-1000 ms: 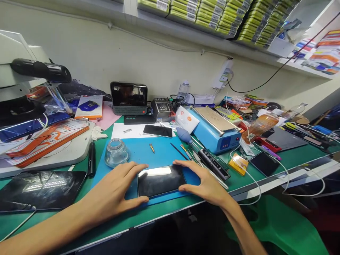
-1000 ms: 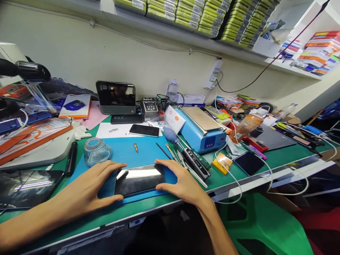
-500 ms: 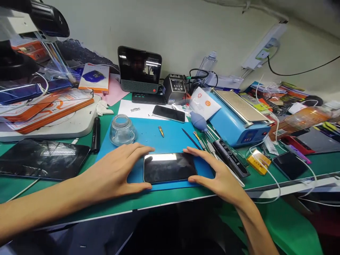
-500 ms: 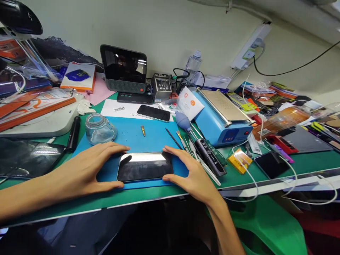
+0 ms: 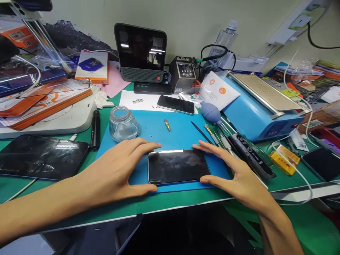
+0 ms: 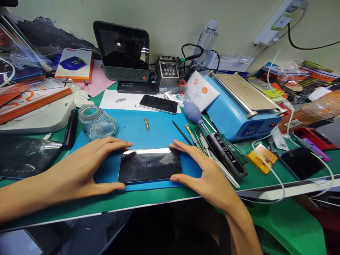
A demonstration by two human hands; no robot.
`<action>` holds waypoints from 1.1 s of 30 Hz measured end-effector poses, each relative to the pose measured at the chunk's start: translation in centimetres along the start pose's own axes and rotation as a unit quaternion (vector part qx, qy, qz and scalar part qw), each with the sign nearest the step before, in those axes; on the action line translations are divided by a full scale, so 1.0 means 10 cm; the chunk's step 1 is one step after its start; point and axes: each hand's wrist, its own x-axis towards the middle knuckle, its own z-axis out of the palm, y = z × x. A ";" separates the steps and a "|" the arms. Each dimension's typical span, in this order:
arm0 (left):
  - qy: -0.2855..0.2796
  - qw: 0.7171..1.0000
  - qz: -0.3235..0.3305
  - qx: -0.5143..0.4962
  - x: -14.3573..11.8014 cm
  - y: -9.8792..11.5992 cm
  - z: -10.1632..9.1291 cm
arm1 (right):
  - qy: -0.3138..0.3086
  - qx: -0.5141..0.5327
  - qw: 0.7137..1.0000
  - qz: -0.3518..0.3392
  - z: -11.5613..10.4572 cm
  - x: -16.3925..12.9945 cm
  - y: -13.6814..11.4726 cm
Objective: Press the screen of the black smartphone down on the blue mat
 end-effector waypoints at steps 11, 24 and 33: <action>-0.024 0.999 -0.030 -0.029 -0.03 -0.02 0.01 | 0.002 0.016 1.000 0.009 0.01 -0.01 -0.04; 0.018 0.999 0.007 0.027 -0.03 -0.14 0.12 | -0.012 0.032 0.999 -0.039 -0.02 -0.04 -0.07; 0.010 0.999 -0.045 -0.003 -0.09 -0.04 0.16 | -0.010 0.038 0.998 -0.044 0.00 -0.07 -0.07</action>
